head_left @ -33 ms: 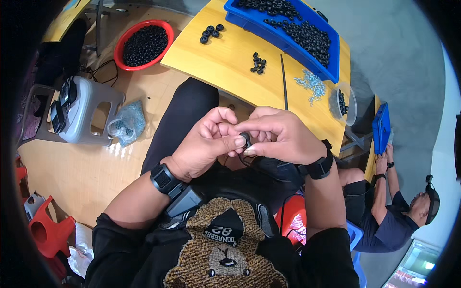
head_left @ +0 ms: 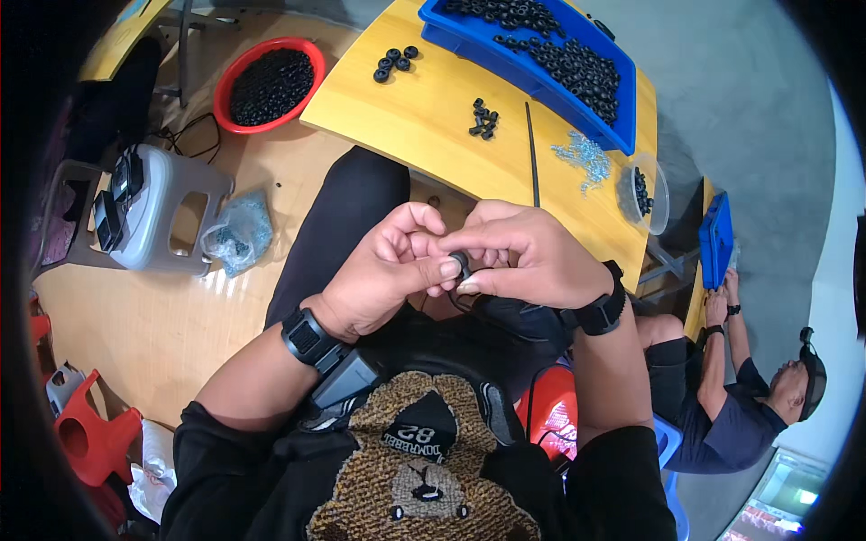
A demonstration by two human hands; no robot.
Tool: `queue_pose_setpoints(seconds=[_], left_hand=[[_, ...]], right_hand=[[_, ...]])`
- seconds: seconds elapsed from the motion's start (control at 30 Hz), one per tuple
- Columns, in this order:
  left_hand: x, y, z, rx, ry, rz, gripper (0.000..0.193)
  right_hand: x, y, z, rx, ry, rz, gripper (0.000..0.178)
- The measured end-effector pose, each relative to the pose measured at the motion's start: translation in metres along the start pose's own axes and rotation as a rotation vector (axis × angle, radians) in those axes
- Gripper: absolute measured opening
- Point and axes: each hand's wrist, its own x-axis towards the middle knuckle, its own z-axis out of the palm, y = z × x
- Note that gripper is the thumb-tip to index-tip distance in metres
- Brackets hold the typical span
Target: The recorder is assembling small black plastic components by inserting metal pins or inserts into them while sitting at a table.
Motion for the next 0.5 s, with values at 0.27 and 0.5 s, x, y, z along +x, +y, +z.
queue_pose_setpoints(seconds=[0.27,0.5], left_hand=[[-0.001,-0.001,0.003,-0.19,-0.101,-0.158,0.03],[-0.002,-0.005,-0.003,-0.256,-0.18,-0.27,0.03]], right_hand=[[0.001,0.001,-0.001,0.039,-0.153,-0.144,0.024],[-0.007,0.012,0.02,0.109,-0.058,-0.102,0.027]])
